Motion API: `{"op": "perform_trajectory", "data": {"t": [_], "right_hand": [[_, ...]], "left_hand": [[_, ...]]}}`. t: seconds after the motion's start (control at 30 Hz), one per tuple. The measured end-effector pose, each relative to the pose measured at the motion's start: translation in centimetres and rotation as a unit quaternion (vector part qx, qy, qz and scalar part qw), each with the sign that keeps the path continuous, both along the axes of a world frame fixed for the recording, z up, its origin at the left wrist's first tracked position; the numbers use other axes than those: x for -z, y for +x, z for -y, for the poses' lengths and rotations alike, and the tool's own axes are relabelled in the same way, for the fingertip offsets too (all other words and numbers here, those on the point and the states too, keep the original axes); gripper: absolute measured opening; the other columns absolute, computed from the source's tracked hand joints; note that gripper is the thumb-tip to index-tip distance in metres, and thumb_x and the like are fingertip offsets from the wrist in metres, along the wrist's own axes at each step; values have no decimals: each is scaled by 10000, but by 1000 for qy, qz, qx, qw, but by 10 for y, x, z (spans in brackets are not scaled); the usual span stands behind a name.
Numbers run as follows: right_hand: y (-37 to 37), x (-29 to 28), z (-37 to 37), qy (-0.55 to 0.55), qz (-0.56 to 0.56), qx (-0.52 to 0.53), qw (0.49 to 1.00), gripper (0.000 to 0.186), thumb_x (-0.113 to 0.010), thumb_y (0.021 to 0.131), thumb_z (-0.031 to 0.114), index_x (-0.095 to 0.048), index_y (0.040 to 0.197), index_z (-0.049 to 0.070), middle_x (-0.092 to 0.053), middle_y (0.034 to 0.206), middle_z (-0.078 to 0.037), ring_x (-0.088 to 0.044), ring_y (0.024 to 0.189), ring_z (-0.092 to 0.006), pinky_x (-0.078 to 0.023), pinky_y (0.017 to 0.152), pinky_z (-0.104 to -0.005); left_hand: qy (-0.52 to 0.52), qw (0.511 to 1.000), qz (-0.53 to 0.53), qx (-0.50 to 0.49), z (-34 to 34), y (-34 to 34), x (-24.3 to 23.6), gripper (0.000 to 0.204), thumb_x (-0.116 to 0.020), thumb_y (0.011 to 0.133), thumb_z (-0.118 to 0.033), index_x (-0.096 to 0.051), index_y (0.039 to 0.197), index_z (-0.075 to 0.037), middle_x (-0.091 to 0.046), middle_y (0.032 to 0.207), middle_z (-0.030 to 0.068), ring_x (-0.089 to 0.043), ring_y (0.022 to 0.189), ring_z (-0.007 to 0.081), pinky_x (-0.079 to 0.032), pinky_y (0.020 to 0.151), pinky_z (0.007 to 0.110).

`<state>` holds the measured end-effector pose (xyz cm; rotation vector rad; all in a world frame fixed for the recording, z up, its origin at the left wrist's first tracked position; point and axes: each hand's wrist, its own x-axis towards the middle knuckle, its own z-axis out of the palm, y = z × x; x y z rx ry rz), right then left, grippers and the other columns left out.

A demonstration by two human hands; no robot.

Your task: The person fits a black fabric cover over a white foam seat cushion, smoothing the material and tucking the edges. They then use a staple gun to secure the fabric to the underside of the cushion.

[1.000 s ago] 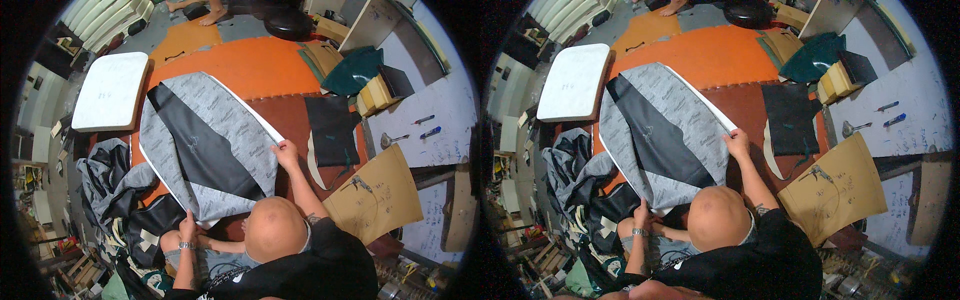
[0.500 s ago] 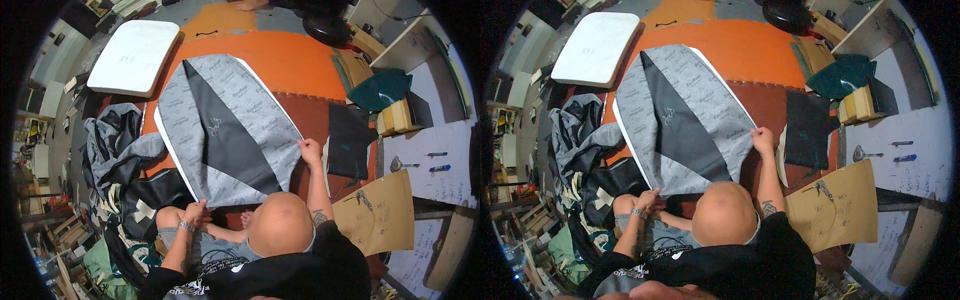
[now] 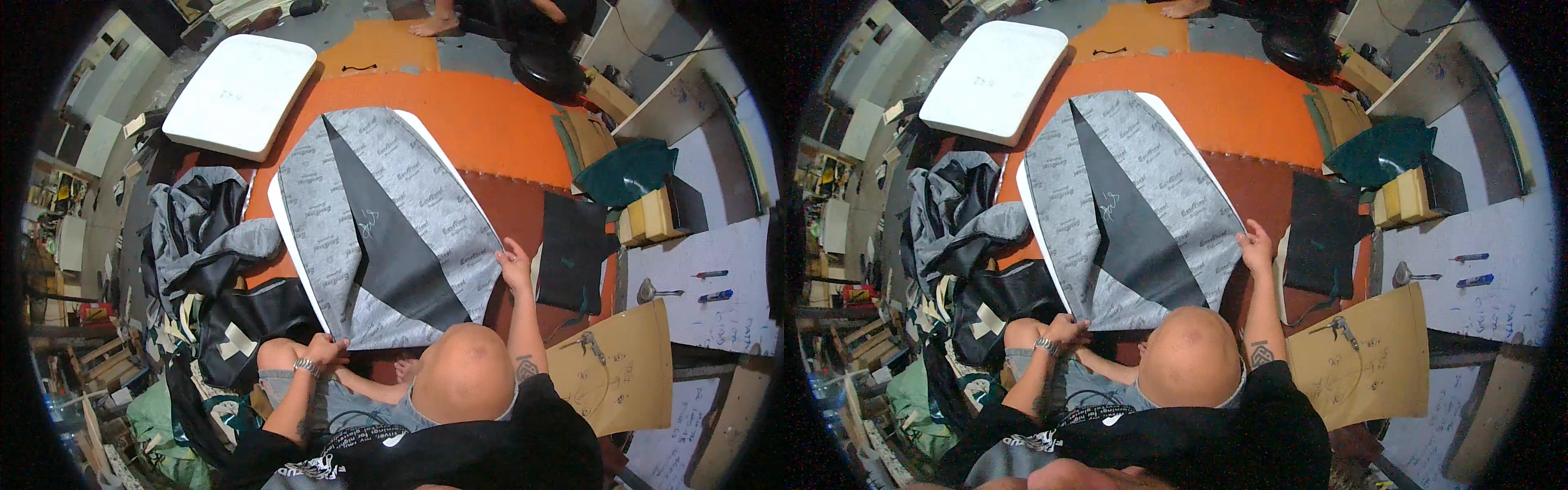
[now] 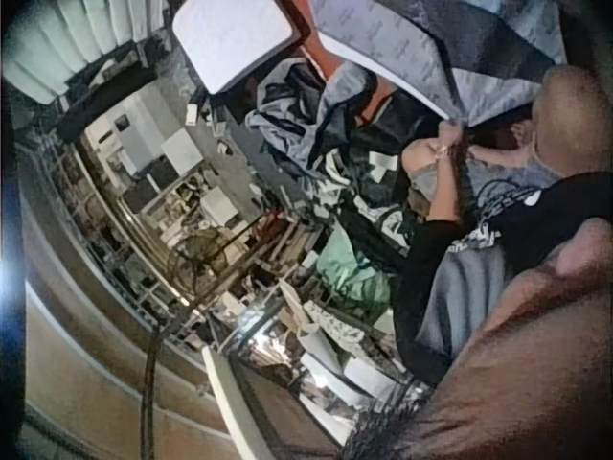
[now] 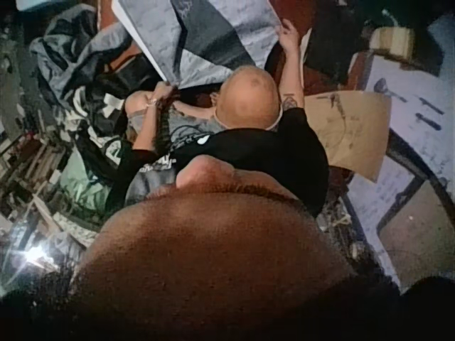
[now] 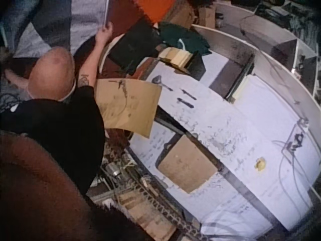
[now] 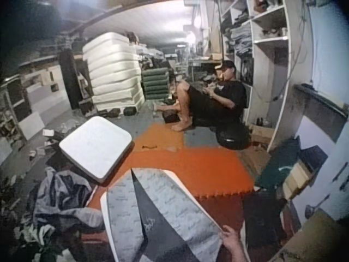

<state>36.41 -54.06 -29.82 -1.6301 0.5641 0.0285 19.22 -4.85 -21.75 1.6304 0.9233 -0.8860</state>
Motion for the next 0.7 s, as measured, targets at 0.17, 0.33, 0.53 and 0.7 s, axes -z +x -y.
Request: {"op": "perform_trajectory", "data": {"t": [0.17,0.33,0.53,0.7], "right_hand": [[17,-9,12,-97,-71,-113,986,481,-766,935,111,-644,1385,-8,-774,1171,-134,-733,1017,-218,-560,915,-346],[94,-54,1,-325,-72,-258,907,725,-843,826,315,-610,1441,10,-723,1287,-231,-689,1193,-382,-532,1037,-440],[215,-112,-98,-342,16,-302,890,850,-842,834,444,-543,1503,13,-607,1460,-270,-571,1369,-413,-472,1143,-452],[286,-109,-197,-412,76,-279,864,968,-807,859,544,-416,1595,50,-516,1553,-271,-490,1434,-448,-430,1163,-545]], "left_hand": [[-6,992,-23,120,-13,19,-18,468,-804,957,-354,-694,902,98,-737,798,162,-758,697,270,-653,616,408],[247,926,227,175,-66,108,-4,626,-795,887,-589,-756,879,36,-723,757,122,-702,697,229,-558,670,375],[299,906,300,9,-161,297,42,789,-635,974,-669,-718,1078,109,-756,952,256,-734,914,322,-557,855,454],[461,821,335,-35,-170,390,72,790,-667,916,-711,-727,770,63,-736,771,207,-696,698,316,-538,701,446]]}}
